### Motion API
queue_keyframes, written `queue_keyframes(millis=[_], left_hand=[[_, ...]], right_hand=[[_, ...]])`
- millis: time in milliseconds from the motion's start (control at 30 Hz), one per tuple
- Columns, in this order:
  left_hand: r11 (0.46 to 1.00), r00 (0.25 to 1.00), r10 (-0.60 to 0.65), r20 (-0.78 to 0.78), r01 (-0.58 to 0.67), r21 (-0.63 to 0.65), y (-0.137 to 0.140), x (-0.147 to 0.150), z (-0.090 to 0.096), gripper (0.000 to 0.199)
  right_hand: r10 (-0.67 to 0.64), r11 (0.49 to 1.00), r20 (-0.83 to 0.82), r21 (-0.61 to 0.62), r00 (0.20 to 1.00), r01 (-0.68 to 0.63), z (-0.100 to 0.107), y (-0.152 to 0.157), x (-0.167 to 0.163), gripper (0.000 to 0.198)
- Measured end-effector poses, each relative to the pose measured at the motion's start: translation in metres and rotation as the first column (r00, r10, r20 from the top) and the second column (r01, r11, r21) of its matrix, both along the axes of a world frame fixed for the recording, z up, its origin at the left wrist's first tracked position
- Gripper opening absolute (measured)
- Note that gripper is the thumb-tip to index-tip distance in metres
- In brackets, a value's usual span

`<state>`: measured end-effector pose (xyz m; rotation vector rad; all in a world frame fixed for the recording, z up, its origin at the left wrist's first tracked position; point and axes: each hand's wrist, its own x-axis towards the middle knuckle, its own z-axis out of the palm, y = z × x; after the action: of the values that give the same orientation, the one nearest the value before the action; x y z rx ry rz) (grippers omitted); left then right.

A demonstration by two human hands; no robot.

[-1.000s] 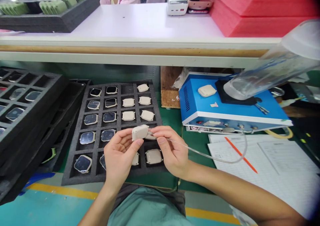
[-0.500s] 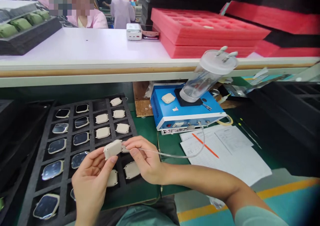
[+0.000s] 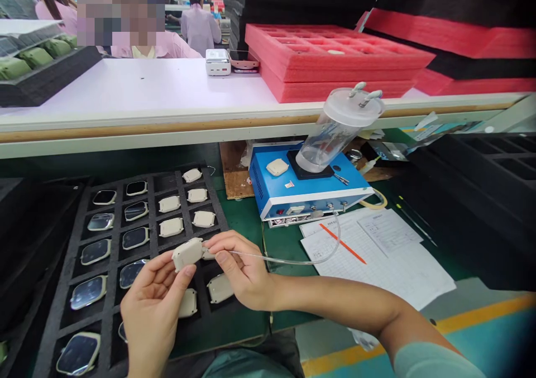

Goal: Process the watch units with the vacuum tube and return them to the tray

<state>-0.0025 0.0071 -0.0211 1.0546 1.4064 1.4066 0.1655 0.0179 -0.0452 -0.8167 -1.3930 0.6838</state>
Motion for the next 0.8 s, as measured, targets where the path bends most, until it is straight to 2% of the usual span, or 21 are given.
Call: queue_keyframes(millis=[267, 800], left_hand=[[1.0, 0.997, -0.015, 0.077, 0.015, -0.004, 0.0001, 0.0015, 0.0012, 0.042], [0.999, 0.997, -0.046, 0.057, 0.045, 0.021, -0.0014, 0.0053, 0.0095, 0.04]], right_hand=[[-0.002, 1.0, -0.001, 0.021, 1.0, 0.002, 0.0009, -0.0008, 0.0001, 0.017], [0.026, 1.0, -0.014, 0.003, 1.0, -0.026, -0.0016, -0.0047, -0.0007, 0.018]])
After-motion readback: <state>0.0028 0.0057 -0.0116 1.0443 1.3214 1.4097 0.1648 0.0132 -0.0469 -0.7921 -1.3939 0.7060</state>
